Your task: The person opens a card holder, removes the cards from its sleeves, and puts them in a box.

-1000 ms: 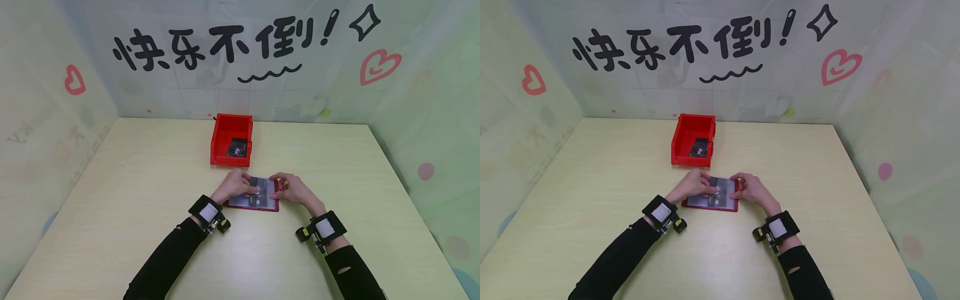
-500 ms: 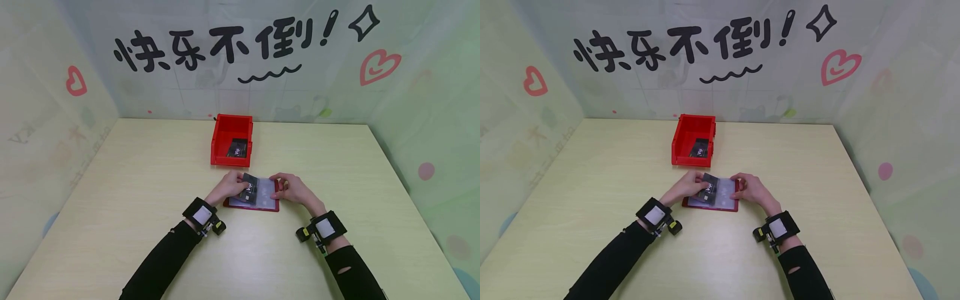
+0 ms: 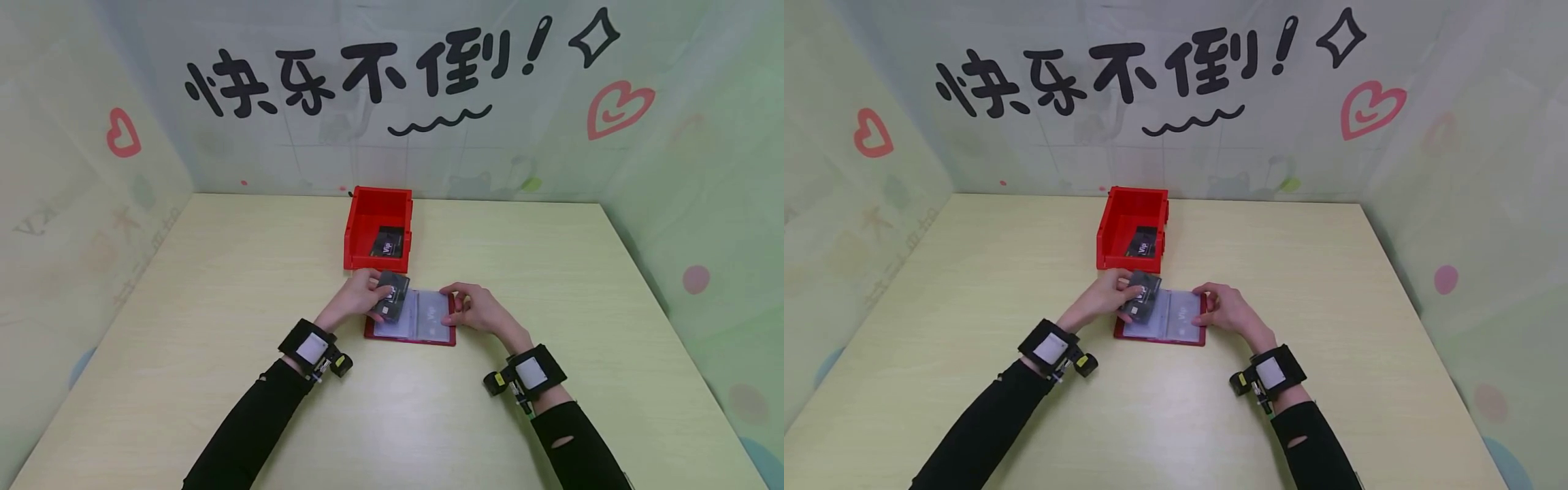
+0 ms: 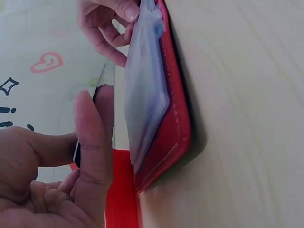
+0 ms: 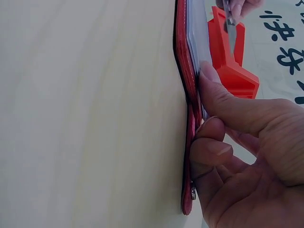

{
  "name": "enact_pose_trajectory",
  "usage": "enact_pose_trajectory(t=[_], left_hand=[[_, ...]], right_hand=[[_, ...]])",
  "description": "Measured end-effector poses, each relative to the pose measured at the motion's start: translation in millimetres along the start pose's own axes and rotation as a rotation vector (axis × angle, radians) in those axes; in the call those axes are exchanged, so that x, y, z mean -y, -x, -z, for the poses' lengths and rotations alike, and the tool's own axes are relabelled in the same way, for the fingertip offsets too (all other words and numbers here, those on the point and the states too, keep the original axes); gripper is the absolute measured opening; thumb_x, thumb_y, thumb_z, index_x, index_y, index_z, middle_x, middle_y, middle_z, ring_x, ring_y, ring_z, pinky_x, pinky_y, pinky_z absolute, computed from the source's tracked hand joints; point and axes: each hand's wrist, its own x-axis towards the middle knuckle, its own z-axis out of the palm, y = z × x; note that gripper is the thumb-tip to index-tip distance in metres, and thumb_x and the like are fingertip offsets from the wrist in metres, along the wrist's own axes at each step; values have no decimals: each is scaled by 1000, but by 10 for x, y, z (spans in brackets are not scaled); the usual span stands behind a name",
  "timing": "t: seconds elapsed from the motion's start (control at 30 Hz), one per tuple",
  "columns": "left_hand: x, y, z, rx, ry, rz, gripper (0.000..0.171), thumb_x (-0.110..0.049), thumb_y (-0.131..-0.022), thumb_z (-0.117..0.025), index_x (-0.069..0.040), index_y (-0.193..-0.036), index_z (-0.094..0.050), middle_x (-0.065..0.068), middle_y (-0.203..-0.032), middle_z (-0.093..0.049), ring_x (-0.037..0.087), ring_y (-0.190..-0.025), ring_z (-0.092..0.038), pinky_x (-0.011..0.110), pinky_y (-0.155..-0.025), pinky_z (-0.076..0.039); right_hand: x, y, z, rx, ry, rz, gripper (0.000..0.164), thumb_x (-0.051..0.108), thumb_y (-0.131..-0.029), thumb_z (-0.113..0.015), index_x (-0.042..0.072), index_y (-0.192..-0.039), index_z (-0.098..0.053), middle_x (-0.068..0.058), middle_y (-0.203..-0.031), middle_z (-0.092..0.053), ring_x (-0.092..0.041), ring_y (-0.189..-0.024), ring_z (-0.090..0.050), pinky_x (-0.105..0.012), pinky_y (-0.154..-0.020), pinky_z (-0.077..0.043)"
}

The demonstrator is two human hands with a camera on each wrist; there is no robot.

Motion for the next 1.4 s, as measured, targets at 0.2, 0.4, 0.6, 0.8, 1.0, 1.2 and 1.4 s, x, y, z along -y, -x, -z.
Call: enact_pose_trajectory(t=[0.2, 0.4, 0.6, 0.8, 1.0, 1.2, 1.4], left_hand=[[-42, -23, 136, -29, 30, -51, 53, -15, -99, -64, 2, -144, -43, 24, -123, -62, 31, -100, -69, 30, -64, -60], [-113, -78, 225, -119, 65, -104, 54, -14, -99, -63, 2, -145, -42, 26, -121, -66, 29, -89, -71, 38, -72, -61], [-220, -203, 265, -211, 49, -154, 57, -10, -99, -62, 1, -149, -37, 27, -130, -62, 37, -102, -70, 46, -81, -59], [-328, -336, 260, -275, 1, -176, 58, -11, -100, -61, -2, -152, -35, 25, -136, -57, 37, -109, -65, 44, -82, -60], [-422, -457, 220, -345, -103, -200, 54, -12, -101, -59, -2, -149, -38, 25, -130, -61, 34, -99, -68, 36, -75, -61], [-483, -584, 187, -408, -197, -152, 51, -15, -102, -58, -1, -148, -41, 23, -134, -60, 35, -105, -66, 41, -89, -59], [-453, -726, 158, -429, -286, -107, 42, -12, -100, -58, 4, -137, -47, 25, -133, -61, 38, -115, -62, 49, -102, -53]], right_hand=[[4, 5, -2, -2, -5, -3, 54, 15, -82, -83, 5, -131, -62, -9, -85, -53, -20, -82, -50, -29, -67, -37], [-2, -5, -2, 5, -1, -4, 55, 16, -83, -83, 5, -132, -62, -9, -86, -53, -20, -84, -51, -29, -68, -37], [6, 2, 9, 8, -3, -6, 55, 16, -83, -83, 6, -132, -62, -9, -87, -53, -21, -85, -51, -29, -69, -37], [3, -5, 8, 8, -1, -3, 54, 17, -83, -82, 6, -133, -62, -9, -87, -53, -21, -86, -51, -29, -69, -37], [-5, -5, 10, 4, 7, -3, 55, 17, -83, -83, 6, -133, -62, -9, -87, -53, -21, -86, -52, -29, -70, -37], [0, -12, 7, 5, 10, -6, 55, 18, -83, -83, 7, -133, -62, -7, -87, -53, -20, -87, -52, -29, -70, -38], [1, 1, -8, 9, 10, -16, 55, 17, -84, -82, 8, -134, -62, -7, -87, -53, -21, -87, -52, -29, -70, -39]])
